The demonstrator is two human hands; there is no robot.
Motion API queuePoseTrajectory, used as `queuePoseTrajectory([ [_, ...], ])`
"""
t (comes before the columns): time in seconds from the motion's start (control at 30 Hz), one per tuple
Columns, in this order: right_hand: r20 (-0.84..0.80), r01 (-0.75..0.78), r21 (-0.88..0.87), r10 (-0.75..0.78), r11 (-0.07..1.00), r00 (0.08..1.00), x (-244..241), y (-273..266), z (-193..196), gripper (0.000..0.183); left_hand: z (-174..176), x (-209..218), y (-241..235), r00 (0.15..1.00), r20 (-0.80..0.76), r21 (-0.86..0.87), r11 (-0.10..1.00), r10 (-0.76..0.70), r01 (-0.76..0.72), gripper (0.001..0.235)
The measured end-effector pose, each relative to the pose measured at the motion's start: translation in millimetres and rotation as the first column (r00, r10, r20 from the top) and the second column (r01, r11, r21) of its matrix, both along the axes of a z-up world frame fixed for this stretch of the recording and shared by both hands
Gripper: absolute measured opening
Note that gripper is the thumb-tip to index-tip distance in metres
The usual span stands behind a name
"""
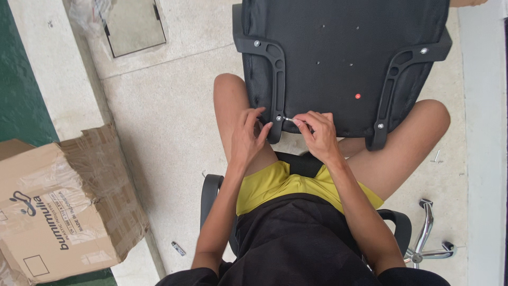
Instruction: The person assembles an office chair by attaching a plastic armrest component to the underside of the seat cushion using an Allen wrench to tighten several screws, turning the seat over to work on different sides.
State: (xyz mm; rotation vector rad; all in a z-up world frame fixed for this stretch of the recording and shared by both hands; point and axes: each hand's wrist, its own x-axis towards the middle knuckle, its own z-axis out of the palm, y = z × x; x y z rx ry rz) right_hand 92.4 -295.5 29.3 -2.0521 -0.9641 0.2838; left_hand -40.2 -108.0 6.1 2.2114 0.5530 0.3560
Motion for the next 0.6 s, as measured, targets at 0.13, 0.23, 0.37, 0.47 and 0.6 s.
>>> queuePoseTrajectory([
  [0.13,0.031,-0.018,-0.036,0.019,0.999,0.999,-3,9,3,0.012,-21,2,12,0.974,0.082,-0.065,0.974,-0.210,0.215,0.043],
  [0.23,0.042,0.019,-0.045,-0.017,0.999,0.999,-3,10,-9,0.013,-18,11,14,0.978,0.079,-0.054,0.979,-0.191,0.195,0.049],
  [0.37,0.023,0.015,-0.064,-0.013,0.998,1.000,-4,10,-7,0.015,-11,14,17,0.977,0.095,-0.101,0.975,-0.190,0.199,0.056],
  [0.47,0.022,0.004,-0.074,-0.002,0.997,1.000,-5,12,-6,0.014,0,13,18,0.971,0.148,-0.090,0.975,-0.186,0.201,0.048],
  [0.6,0.095,-0.038,-0.083,0.046,0.996,0.994,-6,12,2,0.012,-2,14,15,0.966,0.171,-0.062,0.976,-0.196,0.209,0.044],
])
